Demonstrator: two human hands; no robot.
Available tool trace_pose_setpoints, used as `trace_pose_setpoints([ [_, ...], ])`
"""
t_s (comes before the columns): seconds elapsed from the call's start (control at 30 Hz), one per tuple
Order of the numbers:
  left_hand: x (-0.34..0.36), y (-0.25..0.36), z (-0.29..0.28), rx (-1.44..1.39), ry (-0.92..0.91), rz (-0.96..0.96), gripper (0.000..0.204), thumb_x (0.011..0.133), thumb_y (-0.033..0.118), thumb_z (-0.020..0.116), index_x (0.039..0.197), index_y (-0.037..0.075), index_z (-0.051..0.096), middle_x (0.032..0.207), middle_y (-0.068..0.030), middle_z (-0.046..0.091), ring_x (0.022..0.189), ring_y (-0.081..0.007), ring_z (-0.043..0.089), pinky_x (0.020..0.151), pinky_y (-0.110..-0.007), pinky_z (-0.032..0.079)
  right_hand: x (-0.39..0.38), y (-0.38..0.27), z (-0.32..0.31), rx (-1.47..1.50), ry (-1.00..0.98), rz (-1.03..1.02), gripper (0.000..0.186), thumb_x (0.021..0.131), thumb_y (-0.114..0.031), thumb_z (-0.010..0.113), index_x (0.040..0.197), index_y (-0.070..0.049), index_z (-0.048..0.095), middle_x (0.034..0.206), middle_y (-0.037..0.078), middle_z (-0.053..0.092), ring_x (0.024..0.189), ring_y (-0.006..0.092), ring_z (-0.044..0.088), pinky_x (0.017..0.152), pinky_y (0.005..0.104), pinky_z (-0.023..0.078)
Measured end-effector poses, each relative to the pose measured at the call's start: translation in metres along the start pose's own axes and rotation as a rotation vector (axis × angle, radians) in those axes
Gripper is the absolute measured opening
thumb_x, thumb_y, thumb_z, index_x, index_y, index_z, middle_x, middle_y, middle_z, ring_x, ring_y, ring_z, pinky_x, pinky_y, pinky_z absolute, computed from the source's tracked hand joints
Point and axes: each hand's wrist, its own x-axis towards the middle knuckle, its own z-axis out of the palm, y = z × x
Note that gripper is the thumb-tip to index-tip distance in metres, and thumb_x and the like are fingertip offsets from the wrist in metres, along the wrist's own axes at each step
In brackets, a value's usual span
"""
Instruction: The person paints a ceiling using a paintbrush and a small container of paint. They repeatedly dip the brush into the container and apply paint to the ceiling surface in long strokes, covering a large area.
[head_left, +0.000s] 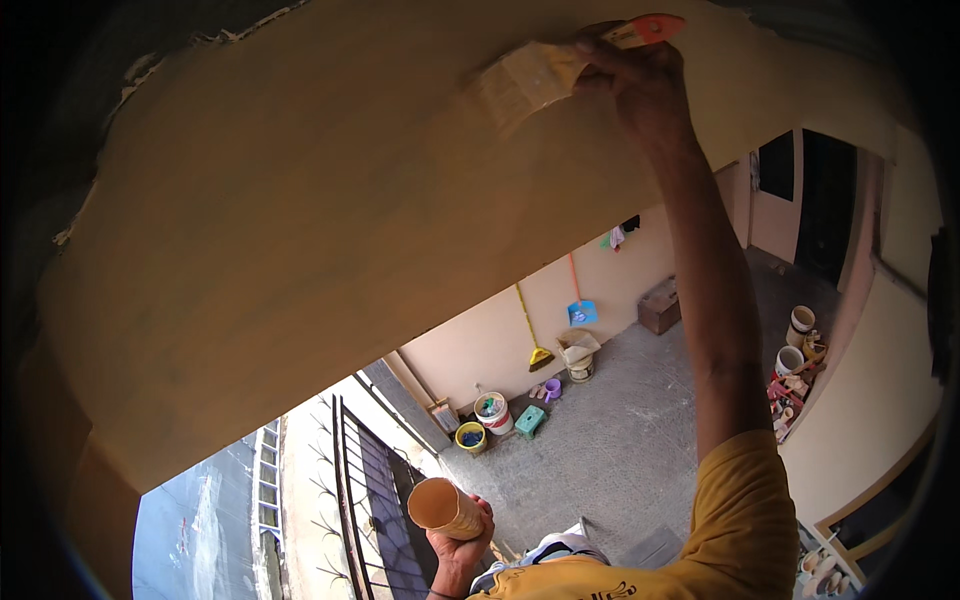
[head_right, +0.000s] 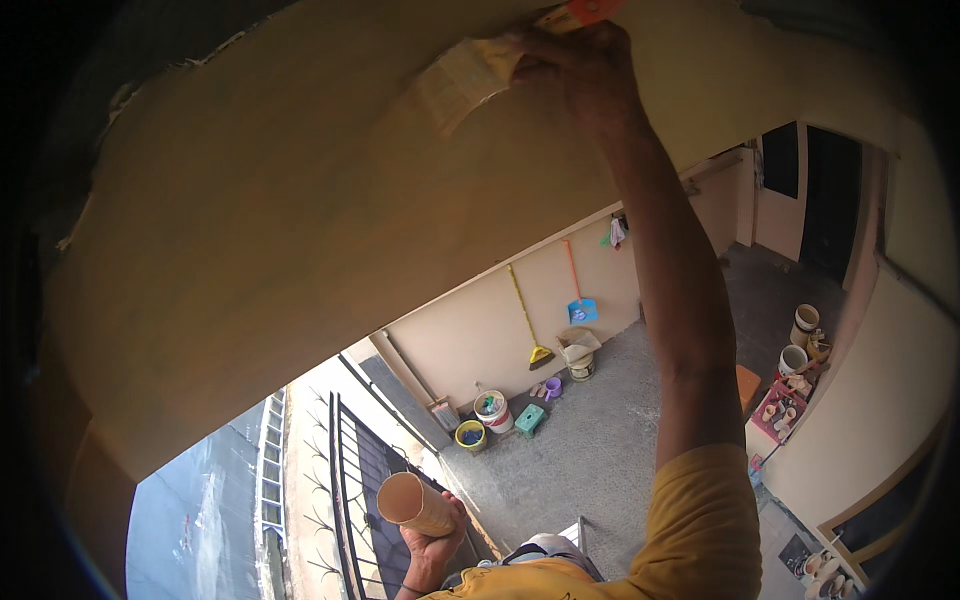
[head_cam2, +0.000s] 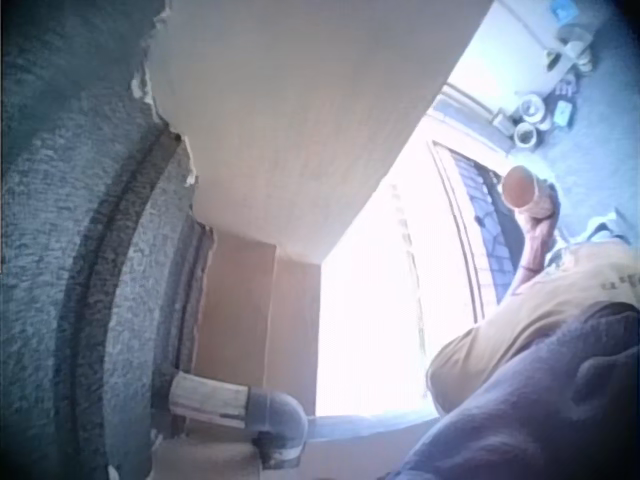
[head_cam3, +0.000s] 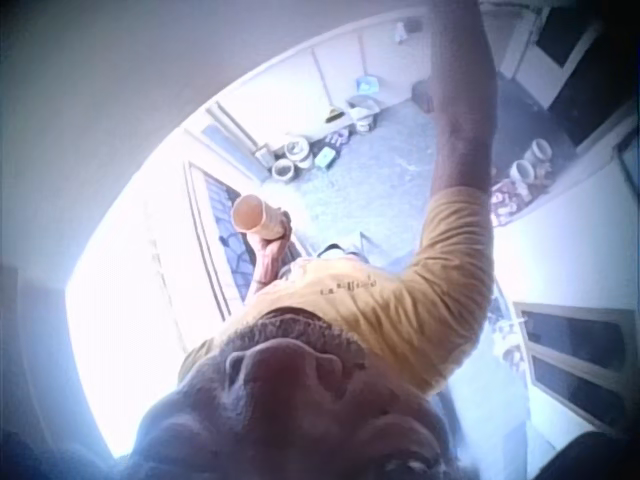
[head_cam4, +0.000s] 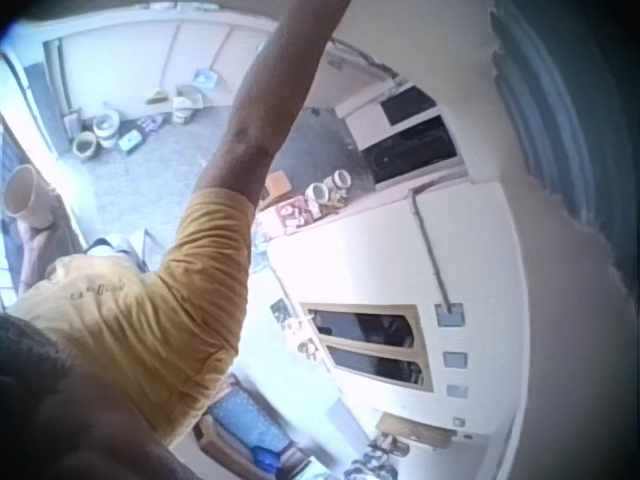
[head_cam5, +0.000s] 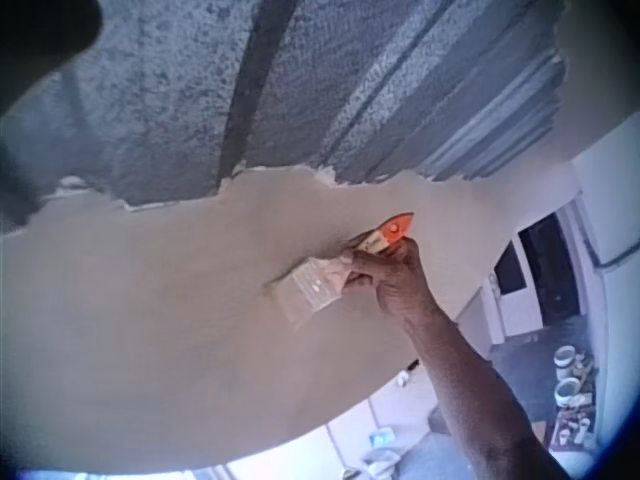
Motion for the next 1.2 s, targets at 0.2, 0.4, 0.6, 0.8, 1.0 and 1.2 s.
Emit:
trace_pose_setpoints([
  [0.2,-0.01,0.001,-0.012,-0.052,0.012,0.015,0.065,0.075,0.053,0.071,0.117,0.004,0.06,0.11,-0.0137,0.061,0.105,-0.0313,0.059,0.085,-0.044,0.057,0.034,-0.03,-0.025,-0.222,0.262,-0.329,0.022,0.086,-0.017,0.081,0.102,-0.005,0.071,0.087,0.004,0.074,0.072,0.015,0.072,0.062,0.0292,0.061],
  [0.4,-0.007,-0.008,-0.005,-0.014,0.015,0.033,0.065,0.075,0.054,0.071,0.117,0.004,0.061,0.11,-0.0138,0.062,0.105,-0.0316,0.06,0.085,-0.044,0.057,-0.011,-0.022,-0.003,-0.95,-0.002,-0.732,0.023,0.086,-0.011,0.079,0.106,-0.007,0.07,0.103,0.008,0.073,0.09,0.0217,0.071,0.074,0.0341,0.06],
  [0.6,-0.007,-0.005,-0.008,-0.014,0.012,0.016,0.063,0.076,0.053,0.071,0.116,0.005,0.062,0.109,-0.0138,0.063,0.105,-0.0317,0.06,0.084,-0.044,0.057,-0.155,-0.017,0.083,-1.108,-0.322,-0.868,0.022,0.08,-0.016,0.076,0.098,-0.009,0.066,0.11,0.011,0.068,0.098,0.0289,0.069,0.077,0.0374,0.062],
  [0.8,-0.014,-0.005,-0.003,-0.022,0.038,0.048,0.06,0.076,0.051,0.072,0.117,0.008,0.063,0.109,-0.0131,0.063,0.105,-0.0317,0.06,0.085,-0.044,0.057,-0.178,-0.032,0.088,-0.434,-0.231,-0.322,0.025,0.082,-0.002,0.081,0.105,-0.002,0.069,0.101,0.012,0.074,0.087,0.0202,0.073,0.077,0.0328,0.061],
  [1.0,-0.011,-0.005,-0.005,0.002,0.022,0.054,0.068,0.073,0.047,0.075,0.118,0.0,0.059,0.109,-0.0147,0.065,0.105,-0.0318,0.062,0.084,-0.044,0.06,-0.086,0.005,0.022,-0.121,-0.063,0.015,0.02,0.09,-0.005,0.074,0.109,0.0,0.07,0.103,0.006,0.073,0.092,0.0152,0.071,0.083,0.0313,0.057],
  [1.2,-0.017,-0.006,-0.006,-0.019,0.012,0.043,0.065,0.074,0.049,0.074,0.119,0.004,0.06,0.11,-0.0127,0.064,0.106,-0.0308,0.061,0.085,-0.044,0.058,-0.024,-0.007,-0.027,-0.287,0.146,-0.164,0.019,0.091,-0.011,0.076,0.107,-0.003,0.07,0.097,0.005,0.074,0.085,0.0144,0.071,0.073,0.0301,0.059],
])
